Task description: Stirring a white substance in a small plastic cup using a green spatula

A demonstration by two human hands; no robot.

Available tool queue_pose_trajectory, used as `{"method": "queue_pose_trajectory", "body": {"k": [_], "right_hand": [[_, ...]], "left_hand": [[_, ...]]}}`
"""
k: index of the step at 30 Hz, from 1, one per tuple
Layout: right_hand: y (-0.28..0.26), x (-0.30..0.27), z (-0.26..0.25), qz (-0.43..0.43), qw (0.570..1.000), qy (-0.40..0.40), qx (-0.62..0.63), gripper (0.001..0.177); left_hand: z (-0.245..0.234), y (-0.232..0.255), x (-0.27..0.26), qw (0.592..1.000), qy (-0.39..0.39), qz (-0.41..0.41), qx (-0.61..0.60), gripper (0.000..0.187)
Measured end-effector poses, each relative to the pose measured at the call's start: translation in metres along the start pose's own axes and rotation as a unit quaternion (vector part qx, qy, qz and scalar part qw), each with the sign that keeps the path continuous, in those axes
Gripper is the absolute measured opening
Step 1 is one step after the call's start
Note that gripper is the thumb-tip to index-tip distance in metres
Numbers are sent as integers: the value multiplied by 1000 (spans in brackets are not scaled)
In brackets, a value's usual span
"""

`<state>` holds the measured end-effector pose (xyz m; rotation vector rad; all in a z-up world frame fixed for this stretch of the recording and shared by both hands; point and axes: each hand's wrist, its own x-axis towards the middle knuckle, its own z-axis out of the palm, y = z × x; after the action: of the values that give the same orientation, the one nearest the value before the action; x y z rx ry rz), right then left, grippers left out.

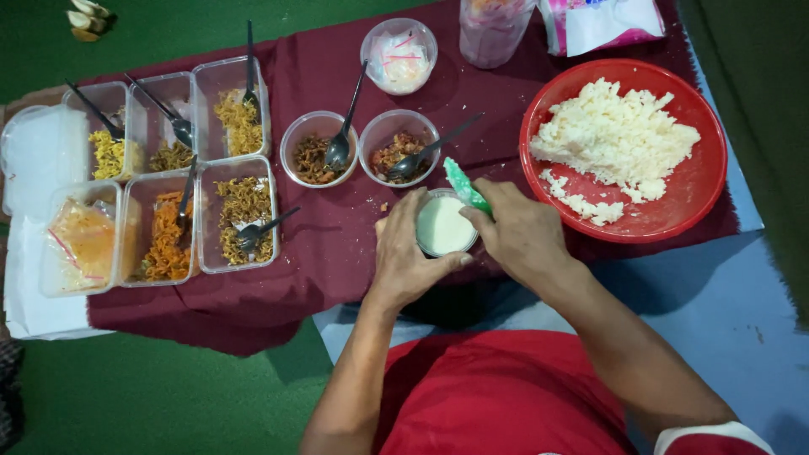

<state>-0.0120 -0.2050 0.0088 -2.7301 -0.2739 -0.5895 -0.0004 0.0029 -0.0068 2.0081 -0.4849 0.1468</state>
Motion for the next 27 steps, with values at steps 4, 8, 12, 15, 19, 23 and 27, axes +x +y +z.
{"method": "queue_pose_trajectory", "body": {"k": [4,8,12,15,19,23,27], "right_hand": [[-20,-3,-21,-16,999,21,-34,36],[-26,-14,-26,-79,995,-18,-63,29],[-30,-17,-19,-118,982,-53,-138,23],[-23,-22,5,-115,978,-60,-163,19],[-28,-21,7,-123,965,-66,-222,30],[-24,-18,11,-126,964,-110,-209,22],[-21,-9,2,-132,965,-141,-178,15]], "left_hand": [[0,-1,0,1000,-4,-5,0,109],[3,0,0,1000,4,10,1,106],[5,-7,-1,1000,23,12,11,102],[8,-8,0,1000,18,9,20,101],[9,-9,0,999,23,2,34,101],[8,-8,2,1000,18,2,23,99],[6,-10,3,1000,9,2,4,102]]}}
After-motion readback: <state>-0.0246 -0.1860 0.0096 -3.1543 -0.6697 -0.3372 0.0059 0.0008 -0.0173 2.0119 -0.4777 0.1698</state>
